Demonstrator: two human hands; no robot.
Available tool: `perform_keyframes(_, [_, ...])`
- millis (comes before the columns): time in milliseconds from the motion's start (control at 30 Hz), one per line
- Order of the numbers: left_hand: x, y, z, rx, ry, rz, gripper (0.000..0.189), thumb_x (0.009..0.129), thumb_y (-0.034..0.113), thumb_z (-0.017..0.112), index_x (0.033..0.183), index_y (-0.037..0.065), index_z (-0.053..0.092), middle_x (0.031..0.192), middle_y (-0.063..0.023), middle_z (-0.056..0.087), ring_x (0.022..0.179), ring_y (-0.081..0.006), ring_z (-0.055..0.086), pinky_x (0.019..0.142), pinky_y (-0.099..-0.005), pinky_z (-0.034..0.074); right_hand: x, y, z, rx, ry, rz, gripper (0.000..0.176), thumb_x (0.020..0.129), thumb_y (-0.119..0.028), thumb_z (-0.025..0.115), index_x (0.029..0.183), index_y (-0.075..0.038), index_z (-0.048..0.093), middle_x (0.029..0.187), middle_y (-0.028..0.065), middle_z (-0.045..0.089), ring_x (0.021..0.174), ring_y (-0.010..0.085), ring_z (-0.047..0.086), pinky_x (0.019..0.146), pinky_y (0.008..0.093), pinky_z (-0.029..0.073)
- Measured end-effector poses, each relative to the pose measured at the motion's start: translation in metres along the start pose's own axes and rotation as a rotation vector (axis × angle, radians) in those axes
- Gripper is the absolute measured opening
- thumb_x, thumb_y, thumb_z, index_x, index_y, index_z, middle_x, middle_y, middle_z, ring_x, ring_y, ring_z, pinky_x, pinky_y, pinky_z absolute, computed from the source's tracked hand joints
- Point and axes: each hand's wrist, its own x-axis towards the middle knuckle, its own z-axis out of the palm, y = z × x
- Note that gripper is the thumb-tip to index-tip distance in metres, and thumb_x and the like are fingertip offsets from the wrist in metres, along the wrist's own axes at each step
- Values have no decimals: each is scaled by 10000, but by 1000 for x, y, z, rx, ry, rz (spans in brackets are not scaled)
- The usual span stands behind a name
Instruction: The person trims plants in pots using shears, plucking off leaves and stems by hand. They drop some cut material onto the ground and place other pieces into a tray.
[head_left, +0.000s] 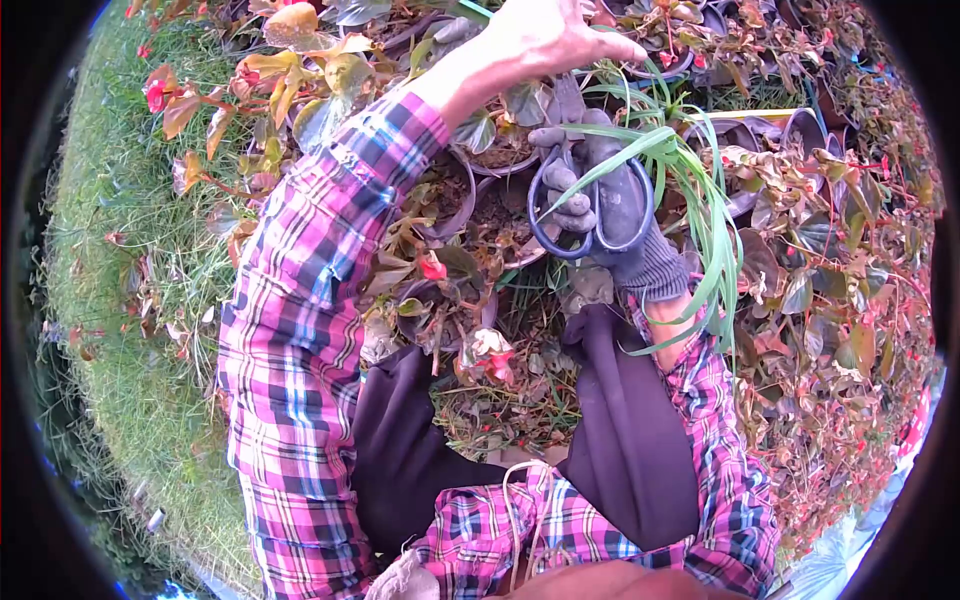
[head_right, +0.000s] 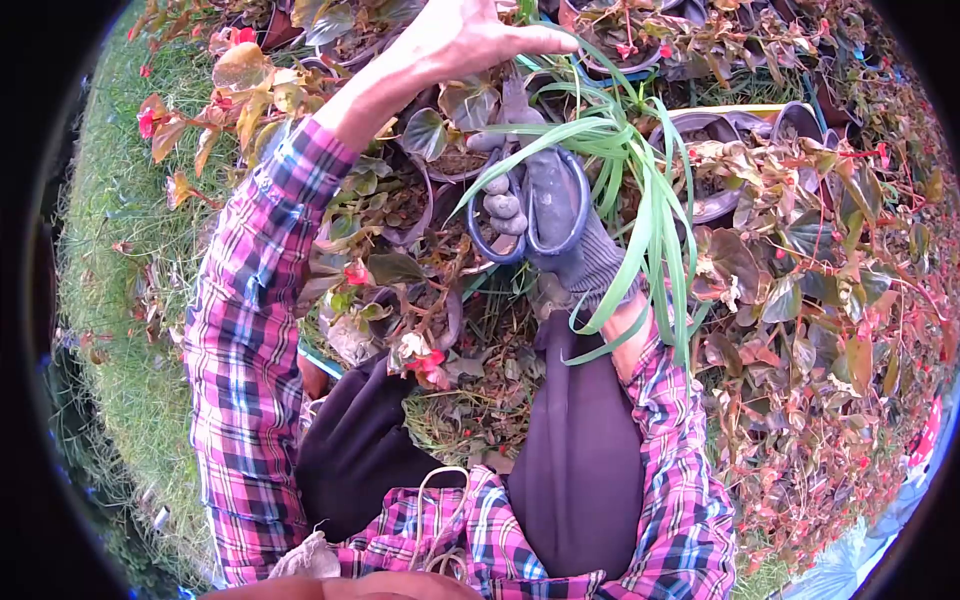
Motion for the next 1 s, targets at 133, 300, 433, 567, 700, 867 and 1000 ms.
perform_keyframes(133, [-2, -37, -32, -511, -474, -374, 76, 829, 23, 556, 858, -26, 607, 668, -36, 592, 545, -73, 535, 476, -201, 430, -5, -2, -15, -1, 8, 124, 566, 948, -453, 346, 1257, 21, 371, 796, 86, 526, 485, 125, 484, 391, 210, 412])
perform_keyframes(300, [-48, -67, -97, -588, -345, -540, 239, 872, 50, 561, 1097, -29, 578, 973, -122, 653, 765, -107, 607, 704, -229, 506, -24, 3, -8, -40, -6, 86, 593, 933, -483, 363, 1212, 39, 394, 752, 119, 557, 477, 171, 525, 409, 244, 462])
perform_keyframes(433, [-69, -55, -105, -600, -258, -553, 241, 864, 44, 573, 1094, -26, 578, 978, -124, 651, 776, -111, 611, 709, -227, 508, -15, 26, -19, 97, -327, 212, 631, 924, -483, 382, 1211, 78, 367, 825, 213, 605, 636, 271, 641, 508, 324, 560])
perform_keyframes(567, [-74, -49, -105, -650, -219, -534, 223, 862, 48, 578, 1072, -27, 588, 951, -119, 656, 758, -101, 609, 702, -221, 511, 16, 28, -33, 337, -438, 394, 584, 910, -406, 465, 1285, 24, 341, 907, 255, 599, 765, 379, 628, 568, 413, 573])
perform_keyframes(700, [-76, -56, -107, -630, -245, -520, 233, 874, 39, 554, 1097, -25, 575, 996, -130, 646, 816, -126, 620, 738, -236, 509, 7, 26, -30, 265, -385, 333, 636, 898, -439, 469, 1329, 0, 308, 908, 256, 588, 725, 353, 620, 596, 419, 568])
perform_keyframes(867, [-79, -52, -103, -578, -225, -474, 211, 866, 27, 565, 1071, -16, 596, 978, -115, 655, 805, -114, 617, 728, -225, 505, 11, 29, -33, 339, -371, 428, 608, 911, -496, 409, 1276, -13, 359, 913, 265, 575, 732, 365, 615, 547, 427, 569])
perform_keyframes(1000, [-79, -38, -104, -590, -237, -556, 169, 858, 4, 551, 1017, -37, 592, 896, -90, 648, 747, -105, 616, 663, -216, 511, 18, 33, -31, 407, -396, 391, 557, 943, -449, 367, 1267, 4, 337, 817, 196, 563, 622, 291, 601, 431, 368, 529])
